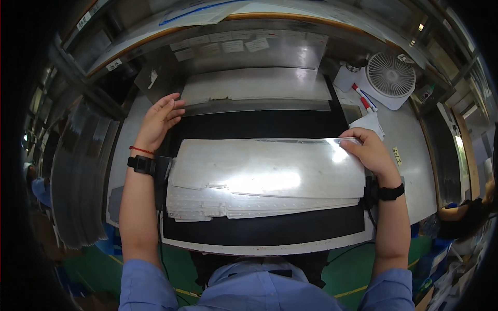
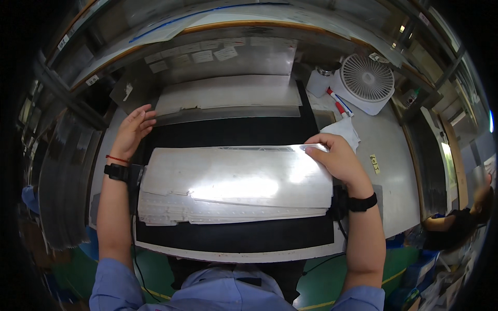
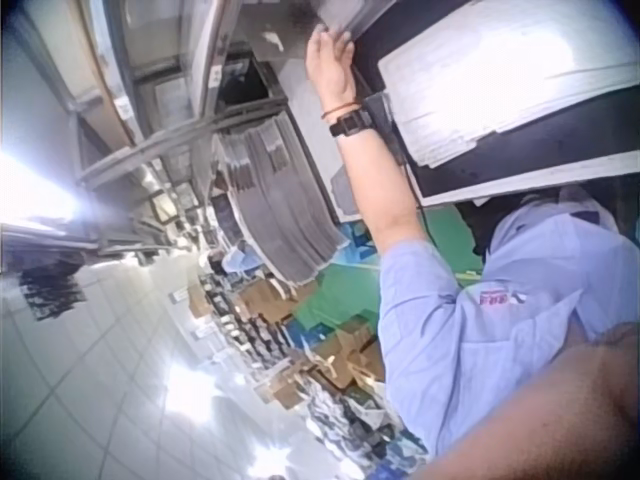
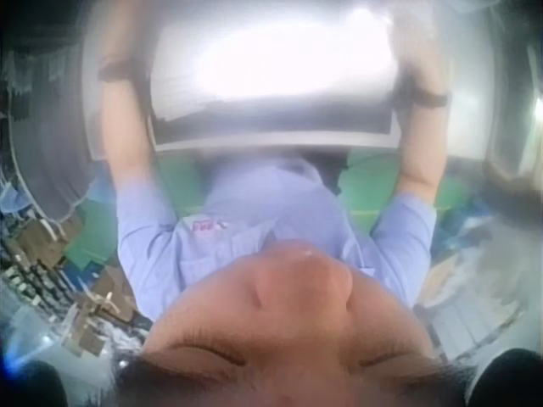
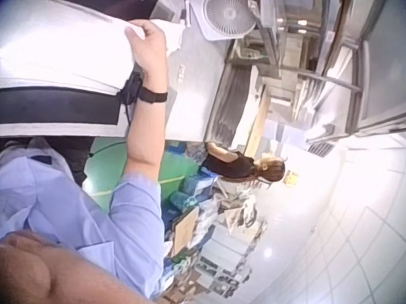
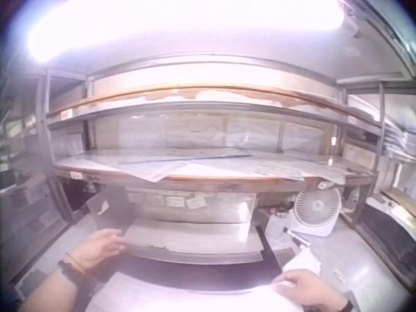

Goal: The person is inspecting flexible keyboard circuit sheets, peeling them apart, and checking for defects on a workstation.

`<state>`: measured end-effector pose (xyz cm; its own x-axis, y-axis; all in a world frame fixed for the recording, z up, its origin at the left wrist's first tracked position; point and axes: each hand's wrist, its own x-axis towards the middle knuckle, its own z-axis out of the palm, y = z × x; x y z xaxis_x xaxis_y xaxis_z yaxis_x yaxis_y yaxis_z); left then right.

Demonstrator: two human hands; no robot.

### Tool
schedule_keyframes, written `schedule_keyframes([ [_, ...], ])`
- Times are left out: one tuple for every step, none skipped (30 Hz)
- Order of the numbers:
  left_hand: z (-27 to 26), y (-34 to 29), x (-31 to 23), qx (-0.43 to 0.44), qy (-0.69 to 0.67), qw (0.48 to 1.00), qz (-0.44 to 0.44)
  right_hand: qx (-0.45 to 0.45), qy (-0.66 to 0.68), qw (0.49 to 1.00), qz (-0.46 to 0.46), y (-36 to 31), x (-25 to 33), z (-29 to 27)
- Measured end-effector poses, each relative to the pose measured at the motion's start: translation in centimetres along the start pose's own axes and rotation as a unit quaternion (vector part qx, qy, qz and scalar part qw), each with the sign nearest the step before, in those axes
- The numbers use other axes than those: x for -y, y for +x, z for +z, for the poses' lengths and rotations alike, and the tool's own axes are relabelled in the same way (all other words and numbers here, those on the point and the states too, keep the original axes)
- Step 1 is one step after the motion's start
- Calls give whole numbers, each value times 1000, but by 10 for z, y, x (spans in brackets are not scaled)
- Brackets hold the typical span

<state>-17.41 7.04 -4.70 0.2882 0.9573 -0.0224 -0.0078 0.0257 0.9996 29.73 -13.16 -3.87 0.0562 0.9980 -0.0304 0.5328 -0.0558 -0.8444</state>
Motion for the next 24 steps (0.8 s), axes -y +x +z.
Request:
schedule_keyframes([
  [1, -5, -9, 7, 56, 998, 5, -4, 11, 1000, -13, 1, -1, 0],
  [6, -10, -19, 17, 110, 994, 9, -21, 39, 999, -23, 0, -2, -1],
  [14, -17, -29, 64, 147, 986, 32, -37, 66, 997, -33, -1, -2, 0],
  [32, -30, -42, 110, 183, 975, 55, -54, 93, 993, -44, -2, -1, 0],
  [51, -44, -54, 153, 217, 961, 76, -57, 100, 993, -40, -3, 0, 0],
  [73, -61, -66, 182, 281, 939, 73, -60, 107, 992, -36, -3, 3, 0],
  [93, -74, -70, 210, 343, 913, 70, -63, 114, 991, -33, -4, 5, 0],
  [106, -84, -67, 255, 403, 867, 144, -59, 107, 992, -37, -3, 7, 0],
  [118, -92, -60, 299, 458, 809, 216, -57, 101, 993, -38, -3, 6, 0],
  [130, -101, -55, 309, 478, 793, 220, -55, 94, 993, -37, -3, 4, 0],
  [140, -111, -51, 318, 499, 775, 223, -57, 96, 993, -41, -3, 4, 0],
  [147, -116, -47, 313, 517, 770, 205, -60, 97, 992, -45, -3, 4, 0],
  [150, -119, -45, 299, 530, 765, 213, -64, 101, 992, -50, -3, 4, 1],
  [152, -121, -43, 286, 542, 759, 220, -62, 101, 992, -50, -3, 3, 1],
  [154, -122, -42, 273, 553, 754, 228, -60, 101, 992, -50, -2, 3, 1],
  [155, -123, -41, 269, 561, 749, 227, -58, 101, 992, -48, -1, 2, 1],
  [157, -125, -42, 266, 569, 744, 226, -59, 99, 992, -52, -1, 0, 1],
  [158, -126, -42, 263, 577, 739, 226, -60, 96, 992, -56, 0, -2, 1],
  [159, -127, -41, 259, 584, 734, 231, -61, 93, 992, -60, 1, -3, 0],
  [161, -129, -40, 256, 590, 728, 236, -62, 91, 992, -57, 1, -3, 0],
  [162, -131, -39, 252, 596, 723, 241, -63, 89, 993, -54, 0, -3, 0],
  [161, -133, -38, 249, 596, 722, 248, -64, 88, 993, -50, -1, -2, -1],
  [160, -136, -38, 247, 596, 720, 255, -63, 91, 992, -53, 0, -3, 0],
  [160, -136, -37, 244, 596, 719, 261, -63, 95, 992, -56, 1, -4, 0],
])
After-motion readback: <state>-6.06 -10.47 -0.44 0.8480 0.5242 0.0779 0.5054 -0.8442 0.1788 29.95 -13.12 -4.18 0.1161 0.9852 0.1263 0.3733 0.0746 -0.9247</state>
